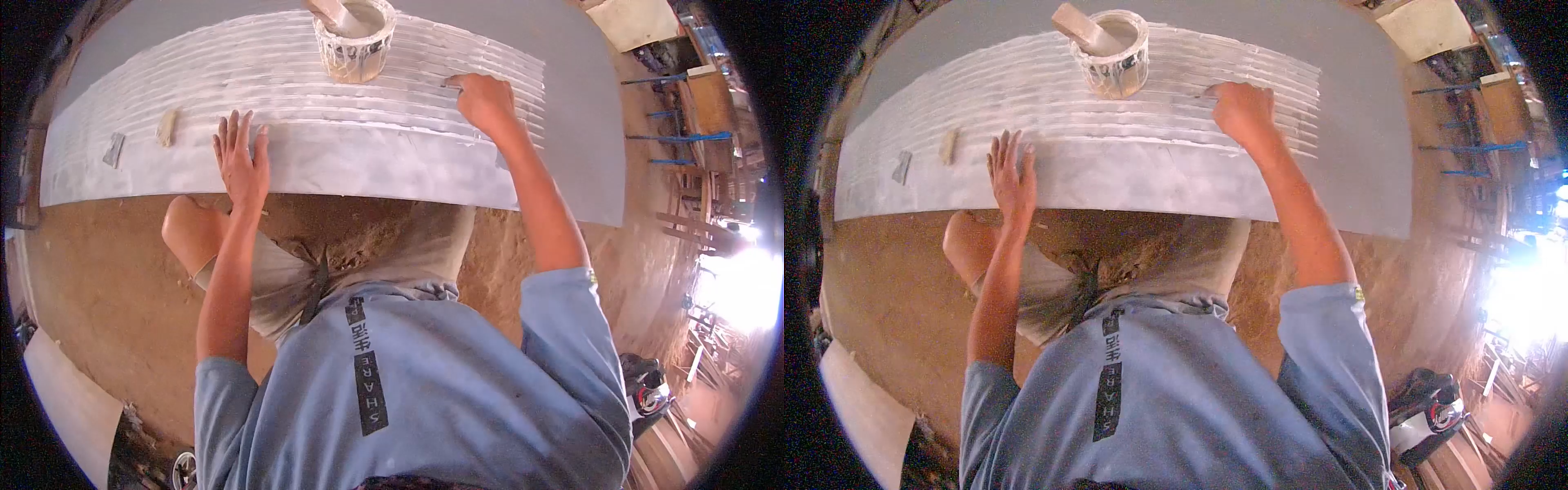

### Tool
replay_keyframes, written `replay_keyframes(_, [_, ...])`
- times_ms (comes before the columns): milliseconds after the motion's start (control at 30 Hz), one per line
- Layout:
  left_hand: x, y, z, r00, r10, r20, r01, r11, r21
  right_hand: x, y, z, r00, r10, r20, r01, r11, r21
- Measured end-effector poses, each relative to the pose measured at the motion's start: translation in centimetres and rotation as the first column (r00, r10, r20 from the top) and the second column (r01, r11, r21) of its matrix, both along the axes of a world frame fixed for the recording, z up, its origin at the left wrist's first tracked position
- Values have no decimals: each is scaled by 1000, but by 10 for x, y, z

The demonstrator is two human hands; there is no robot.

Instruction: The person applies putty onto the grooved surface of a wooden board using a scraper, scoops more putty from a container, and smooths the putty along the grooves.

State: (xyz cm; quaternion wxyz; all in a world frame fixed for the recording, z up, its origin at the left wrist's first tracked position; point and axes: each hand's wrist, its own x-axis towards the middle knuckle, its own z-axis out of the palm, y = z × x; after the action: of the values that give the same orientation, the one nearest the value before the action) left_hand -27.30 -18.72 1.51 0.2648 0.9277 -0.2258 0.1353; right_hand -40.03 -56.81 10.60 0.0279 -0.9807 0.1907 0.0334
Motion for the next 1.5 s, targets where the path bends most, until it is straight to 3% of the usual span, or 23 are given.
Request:
replay_keyframes(200, [0,5,-5,1000,-9,29,10,1000,-11,-17,19,0,1000,-5,30,5,1000,22])
replay_keyframes(300, [1,5,-5,1000,2,17,-2,1000,1,-21,29,8,999,0,-39,0,1000,4])
replay_keyframes(667, [-2,1,2,1000,-4,21,4,1000,-7,-56,62,-2,992,60,114,-61,998,5])
replay_keyframes(800, [-4,5,1,999,-43,26,44,999,-6,-79,84,8,998,32,46,-34,998,47])
replay_keyframes(1000, [-1,8,1,996,-65,61,66,998,-11,-86,85,23,976,97,195,-104,994,27])
replay_keyframes(1067, [1,7,1,998,-65,7,65,998,-18,-75,84,60,955,-43,-293,126,955,270])
replay_keyframes(1100, [0,6,-1,997,-60,39,61,997,-35,-88,75,51,995,-32,-92,61,940,335])
replay_keyframes(1133, [0,7,-2,996,-78,40,80,996,-27,-90,73,55,998,-22,-59,40,947,319])
replay_keyframes(1200, [-1,0,5,995,-70,69,71,997,-22,-85,71,64,949,-218,229,39,798,601])
replay_keyframes(1233, [-4,-10,12,996,-93,4,93,992,-82,-76,69,70,916,-252,313,9,792,610])
replay_keyframes(1267, [-7,-22,19,990,-125,-63,115,983,-143,-62,69,78,911,-236,338,-18,796,605])
replay_keyframes(1300, [-7,-34,26,993,-113,-38,106,984,-146,-45,70,90,889,-370,270,64,685,726])
replay_keyframes(1367, [-3,-56,40,955,-195,-222,104,925,-366,-11,71,93,853,-462,244,92,593,800])
replay_keyframes(1400, [-2,-64,44,962,-186,-202,100,922,-373,7,72,94,831,-507,230,102,544,833])
replay_keyframes(1433, [-1,-70,47,941,-257,-220,130,875,-467,27,66,70,774,-346,531,-161,703,693])
replay_keyframes(1467, [-1,-73,51,915,-330,-231,156,818,-554,41,63,56,628,-142,765,-387,795,466])
replay_keyframes(1500, [-2,-71,60,923,-318,-218,150,817,-557,50,64,58,646,-48,762,-413,818,401])
